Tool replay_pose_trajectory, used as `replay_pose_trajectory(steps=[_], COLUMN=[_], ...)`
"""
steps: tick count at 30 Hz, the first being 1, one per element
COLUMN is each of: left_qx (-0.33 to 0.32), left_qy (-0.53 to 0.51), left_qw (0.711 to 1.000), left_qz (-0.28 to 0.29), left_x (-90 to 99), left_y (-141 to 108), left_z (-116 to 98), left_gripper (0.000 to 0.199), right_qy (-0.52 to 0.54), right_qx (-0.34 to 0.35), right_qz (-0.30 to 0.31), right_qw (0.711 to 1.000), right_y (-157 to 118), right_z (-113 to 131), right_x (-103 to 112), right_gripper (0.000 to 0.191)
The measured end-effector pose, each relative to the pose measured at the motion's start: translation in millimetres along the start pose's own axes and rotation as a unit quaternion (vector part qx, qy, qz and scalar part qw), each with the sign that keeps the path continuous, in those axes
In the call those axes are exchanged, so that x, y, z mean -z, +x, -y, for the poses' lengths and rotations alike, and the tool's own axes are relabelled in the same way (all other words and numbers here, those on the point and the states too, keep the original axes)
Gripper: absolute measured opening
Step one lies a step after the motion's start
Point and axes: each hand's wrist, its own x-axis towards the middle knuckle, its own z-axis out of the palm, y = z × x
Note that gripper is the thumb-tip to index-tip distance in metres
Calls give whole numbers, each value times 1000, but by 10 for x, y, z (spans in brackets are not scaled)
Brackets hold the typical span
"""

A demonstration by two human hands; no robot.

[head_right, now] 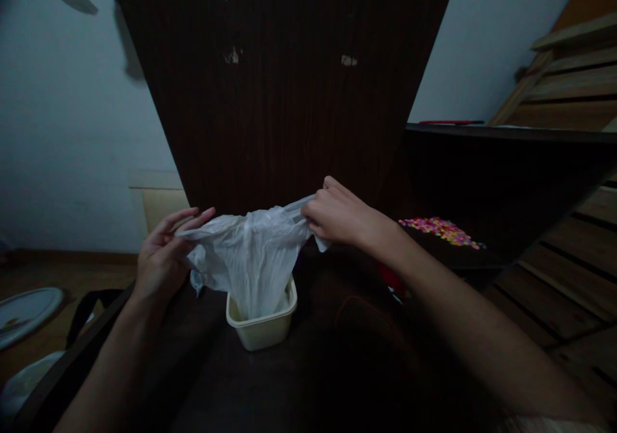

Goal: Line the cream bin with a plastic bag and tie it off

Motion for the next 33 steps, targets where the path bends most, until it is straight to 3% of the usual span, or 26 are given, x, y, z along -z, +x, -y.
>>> replay_pose_trajectory(steps=[2, 5, 9, 12, 15, 18, 20, 24, 28, 30, 33], left_qx=[14, -2, -12, 18, 20, -21, -37, 45, 96, 114, 98], left_qy=[11, 93, 285, 362, 377, 348, 331, 269, 88, 54, 104], left_qw=[1000, 995, 953, 917, 887, 871, 878, 909, 933, 932, 931], left_qz=[17, 41, 106, 169, 267, 348, 343, 316, 336, 340, 335], left_x=[22, 75, 76, 18, -39, -74, -82, -46, -46, -117, -297], left_y=[-10, -20, -53, -74, -58, -8, 33, 120, 213, 259, 326], left_z=[-40, -13, 100, 185, 283, 396, 449, 405, 217, 131, 38], left_gripper=[38, 34, 34, 37, 28, 27, 33, 38, 66, 67, 61], right_qy=[-45, -63, 109, 300, 473, 591, 625, 654, 632, 616, 588], right_qx=[-58, -142, -171, -137, -106, -57, 6, 147, 232, 248, 257], right_qz=[-33, -137, -273, -356, -384, -366, -344, -199, -42, 0, 32], right_qw=[997, 978, 941, 874, 786, 716, 701, 715, 738, 748, 767], right_y=[28, 107, 243, 353, 447, 460, 396, 146, -38, -65, -58], right_z=[-71, -197, -295, -252, -124, 26, 102, 155, 158, 200, 322], right_x=[-42, -94, -139, -137, -90, 12, 104, 283, 393, 408, 376], right_gripper=[17, 20, 23, 14, 11, 19, 22, 16, 11, 9, 13])
